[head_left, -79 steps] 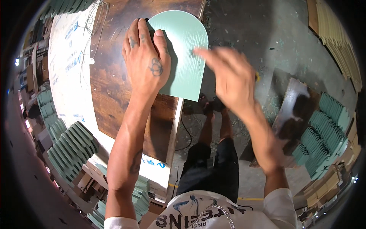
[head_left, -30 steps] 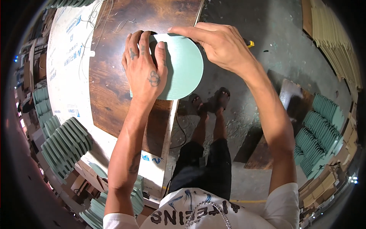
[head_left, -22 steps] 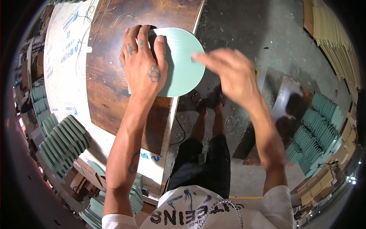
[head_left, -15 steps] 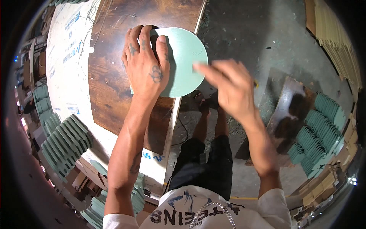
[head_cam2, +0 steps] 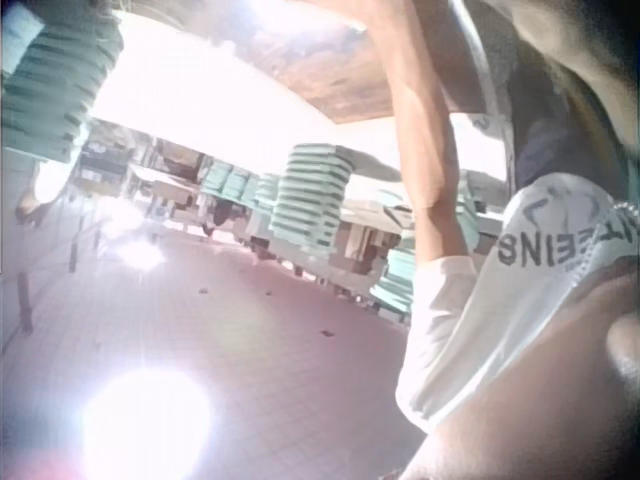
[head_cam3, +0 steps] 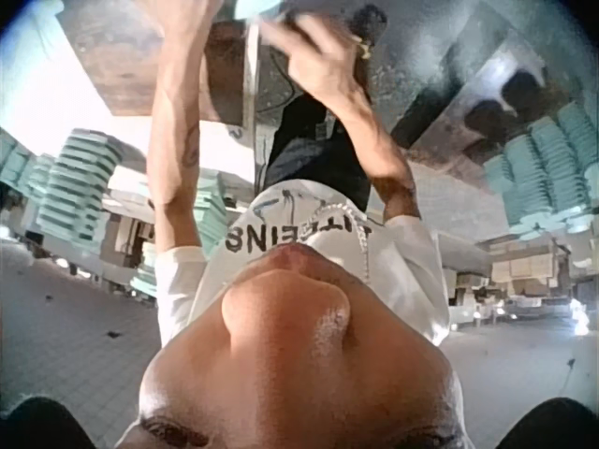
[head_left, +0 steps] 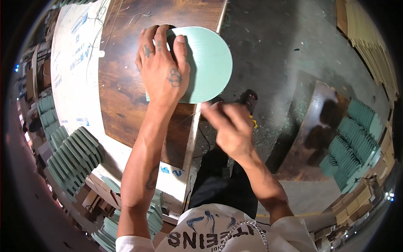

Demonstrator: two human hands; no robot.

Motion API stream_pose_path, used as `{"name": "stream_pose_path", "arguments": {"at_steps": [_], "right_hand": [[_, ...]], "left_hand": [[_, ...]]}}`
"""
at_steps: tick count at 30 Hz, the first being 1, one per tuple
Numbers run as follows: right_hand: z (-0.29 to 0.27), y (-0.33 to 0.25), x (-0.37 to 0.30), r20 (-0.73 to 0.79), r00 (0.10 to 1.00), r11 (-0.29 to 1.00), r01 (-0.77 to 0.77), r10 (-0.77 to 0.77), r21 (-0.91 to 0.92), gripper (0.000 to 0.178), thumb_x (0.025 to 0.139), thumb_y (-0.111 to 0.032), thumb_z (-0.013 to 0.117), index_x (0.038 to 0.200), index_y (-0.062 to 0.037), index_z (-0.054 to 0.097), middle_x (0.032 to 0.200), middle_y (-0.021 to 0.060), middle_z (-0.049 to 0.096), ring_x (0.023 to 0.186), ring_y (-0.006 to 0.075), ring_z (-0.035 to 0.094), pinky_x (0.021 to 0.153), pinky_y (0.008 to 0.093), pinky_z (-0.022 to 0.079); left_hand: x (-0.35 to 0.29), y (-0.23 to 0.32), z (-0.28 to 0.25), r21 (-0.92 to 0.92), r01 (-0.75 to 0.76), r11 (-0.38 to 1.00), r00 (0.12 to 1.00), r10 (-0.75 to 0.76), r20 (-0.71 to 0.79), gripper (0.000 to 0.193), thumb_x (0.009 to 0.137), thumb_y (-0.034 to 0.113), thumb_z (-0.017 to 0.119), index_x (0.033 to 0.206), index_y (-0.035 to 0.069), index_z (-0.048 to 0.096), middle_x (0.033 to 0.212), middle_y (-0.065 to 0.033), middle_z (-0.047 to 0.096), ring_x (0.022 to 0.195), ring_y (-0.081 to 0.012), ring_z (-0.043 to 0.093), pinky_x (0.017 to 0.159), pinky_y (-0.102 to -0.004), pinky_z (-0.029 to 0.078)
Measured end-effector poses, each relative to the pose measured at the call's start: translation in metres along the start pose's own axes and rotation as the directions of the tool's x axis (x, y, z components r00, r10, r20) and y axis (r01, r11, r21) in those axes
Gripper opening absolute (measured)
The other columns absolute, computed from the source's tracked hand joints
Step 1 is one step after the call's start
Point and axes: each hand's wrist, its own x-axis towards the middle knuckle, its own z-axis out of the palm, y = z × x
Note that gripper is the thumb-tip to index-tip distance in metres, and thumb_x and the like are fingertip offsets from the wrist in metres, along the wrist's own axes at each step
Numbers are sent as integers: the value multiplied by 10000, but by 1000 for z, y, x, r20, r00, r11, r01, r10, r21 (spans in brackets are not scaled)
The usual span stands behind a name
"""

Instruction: Trimming and cleaning the edges of green semi-circular panels using a utility knife.

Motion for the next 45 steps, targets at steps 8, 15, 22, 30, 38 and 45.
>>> {"name": "stream_pose_path", "arguments": {"at_steps": [8,15,22,30,38,45], "right_hand": [[-5,32,54,-150,981,988,-103,120,117,651,845,134,615,1381,-230,684,904,24,651,783,207,596,737,381,499],[12,-4,-9,21,999,997,-32,31,73,580,859,68,641,1343,-245,712,920,36,617,848,218,615,771,391,491],[-16,24,48,-133,864,804,-383,486,455,483,996,75,530,1462,-50,554,1232,182,721,907,183,725,810,317,615],[-26,-30,-3,145,980,945,-170,133,279,674,821,184,590,1440,-82,607,884,108,690,779,248,656,724,370,539],[-30,48,85,-101,974,948,-168,201,269,512,953,120,541,1397,-113,644,1074,158,744,905,235,732,777,350,609],[-8,67,117,-155,981,952,-71,121,296,394,992,27,594,1349,-122,672,1139,150,747,957,257,748,793,353,588]], "left_hand": [[-1,0,3,5,-66,998,995,66,-78,455,1088,402,459,1320,33,591,1332,-199,574,1229,-395,566,1043,-507,419],[-2,1,-2,-31,-31,999,1000,31,-5,484,1072,390,484,1368,12,546,1383,-233,535,1328,-419,486,1085,-545,373],[-40,14,-25,166,353,921,924,-371,95,822,1014,579,503,1532,-41,349,1496,-413,313,1389,-591,347,1106,-731,313],[1,9,-17,-122,-124,985,981,140,136,472,1052,375,556,1447,119,588,1400,-184,610,1320,-341,562,1220,-549,266],[5,12,-14,-40,-227,973,971,229,71,415,983,367,668,1318,124,637,1254,-138,582,1201,-324,557,1132,-540,321],[7,13,-12,-106,-168,980,980,178,86,395,980,337,670,1303,112,632,1256,-146,566,1193,-352,531,1064,-519,378]]}}
